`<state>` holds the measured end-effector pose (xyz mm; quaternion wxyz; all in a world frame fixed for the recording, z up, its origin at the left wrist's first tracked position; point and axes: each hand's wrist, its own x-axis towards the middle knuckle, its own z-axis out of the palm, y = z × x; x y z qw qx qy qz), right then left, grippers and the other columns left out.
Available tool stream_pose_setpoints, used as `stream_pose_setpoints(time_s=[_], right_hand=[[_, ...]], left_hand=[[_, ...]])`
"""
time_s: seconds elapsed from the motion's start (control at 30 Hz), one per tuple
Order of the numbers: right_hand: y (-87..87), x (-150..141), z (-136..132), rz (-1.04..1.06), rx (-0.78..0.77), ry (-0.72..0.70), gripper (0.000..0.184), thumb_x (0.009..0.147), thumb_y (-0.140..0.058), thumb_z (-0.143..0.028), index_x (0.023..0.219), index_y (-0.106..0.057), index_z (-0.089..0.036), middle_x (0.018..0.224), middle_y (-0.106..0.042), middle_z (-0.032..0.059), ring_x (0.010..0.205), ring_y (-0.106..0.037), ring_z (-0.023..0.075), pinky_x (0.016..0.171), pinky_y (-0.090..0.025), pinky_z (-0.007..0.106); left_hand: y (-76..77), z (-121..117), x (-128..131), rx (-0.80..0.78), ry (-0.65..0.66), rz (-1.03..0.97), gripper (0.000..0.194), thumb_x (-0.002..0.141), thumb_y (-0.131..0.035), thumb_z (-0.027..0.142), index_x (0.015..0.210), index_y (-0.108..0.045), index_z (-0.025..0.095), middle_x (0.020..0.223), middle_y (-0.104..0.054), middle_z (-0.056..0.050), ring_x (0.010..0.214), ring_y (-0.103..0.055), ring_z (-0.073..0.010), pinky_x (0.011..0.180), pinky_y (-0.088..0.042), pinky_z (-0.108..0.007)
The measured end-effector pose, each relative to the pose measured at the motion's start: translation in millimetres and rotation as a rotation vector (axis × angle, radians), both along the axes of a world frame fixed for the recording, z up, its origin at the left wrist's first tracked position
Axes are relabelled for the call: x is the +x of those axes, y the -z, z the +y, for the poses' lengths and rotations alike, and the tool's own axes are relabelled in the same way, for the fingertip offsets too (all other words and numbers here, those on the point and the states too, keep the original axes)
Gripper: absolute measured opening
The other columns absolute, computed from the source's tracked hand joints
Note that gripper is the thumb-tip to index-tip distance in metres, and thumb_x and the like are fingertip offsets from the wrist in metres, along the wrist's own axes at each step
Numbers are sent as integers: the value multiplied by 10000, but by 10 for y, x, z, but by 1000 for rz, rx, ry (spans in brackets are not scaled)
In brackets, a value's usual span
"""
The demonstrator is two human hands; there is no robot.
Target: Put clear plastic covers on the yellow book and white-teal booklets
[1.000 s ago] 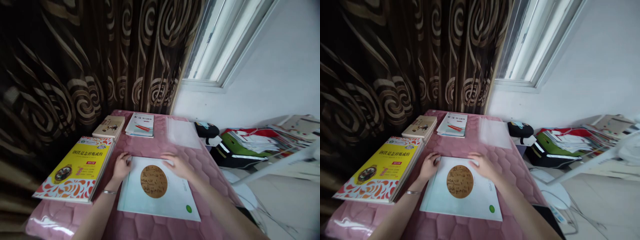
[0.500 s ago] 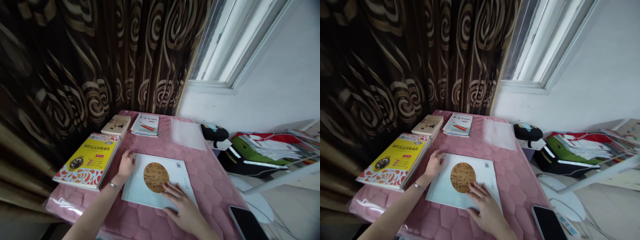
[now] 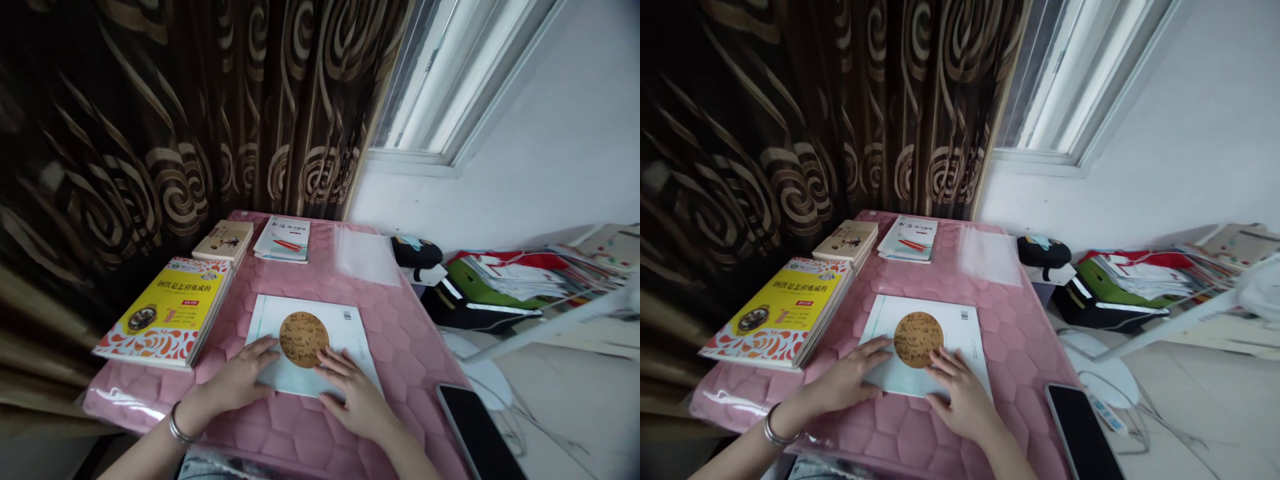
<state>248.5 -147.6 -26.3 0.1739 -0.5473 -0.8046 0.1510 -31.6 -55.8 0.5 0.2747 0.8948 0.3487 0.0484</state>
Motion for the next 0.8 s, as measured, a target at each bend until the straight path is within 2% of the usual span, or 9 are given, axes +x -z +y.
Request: stream_pose_setpoints(time_s=[0.27, 0.43, 0.5, 0.6, 0.7, 0.8], right_hand=[[-115, -19, 1, 1, -52, -1, 436, 876, -591, -303, 1305, -618, -230, 1459, -483, 90, 1390, -401, 287, 1162, -287, 561], [-208, -48, 6, -5, -99, 23, 456, 853, -634, -339, 1293, -629, -220, 1459, -481, 94, 1395, -391, 295, 1171, -268, 557], [-210, -51, 11, 3, -91, 23, 432, 863, -623, -337, 1282, -637, -233, 1454, -488, 91, 1389, -402, 291, 1168, -274, 554], [-185, -51, 23, 9, -74, 26, 360, 899, -578, -339, 1232, -671, -239, 1427, -523, 88, 1373, -428, 280, 1159, -291, 547], [-175, -50, 33, 39, -45, 33, 282, 940, -516, -312, 1114, -725, -240, 1318, -631, 74, 1305, -515, 256, 1131, -344, 498], [-215, -39, 46, 57, -18, 102, 295, 966, -448, -275, 972, -741, -247, 1025, -757, 44, 1011, -685, 213, 903, -507, 360]], left_hand=[[15, 21, -25, -27, -7, -39, 613, 743, -734, 277, 1333, -567, 259, 1561, -368, -78, 1446, -311, -270, 1172, -315, -442], [25, 49, -37, -25, -21, -127, 518, 761, -715, 290, 1269, -622, 263, 1494, -472, -74, 1408, -386, -251, 1147, -356, -417], [17, 69, -23, -1, -26, -186, 407, 793, -684, 302, 1197, -667, 257, 1403, -572, -76, 1354, -463, -245, 1112, -398, -401], [-50, 102, 15, 29, -45, -227, 231, 882, -582, 337, 1031, -727, 236, 1136, -725, -73, 1160, -626, -232, 996, -477, -341], [-148, 133, 31, 19, -100, -231, 243, 908, -534, 362, 878, -734, 227, 921, -754, -54, 896, -699, -202, 824, -510, -274], [-173, 183, -8, -25, -208, -275, 224, 884, -545, 352, 808, -718, 232, 847, -747, -34, 804, -688, -185, 748, -494, -248]])
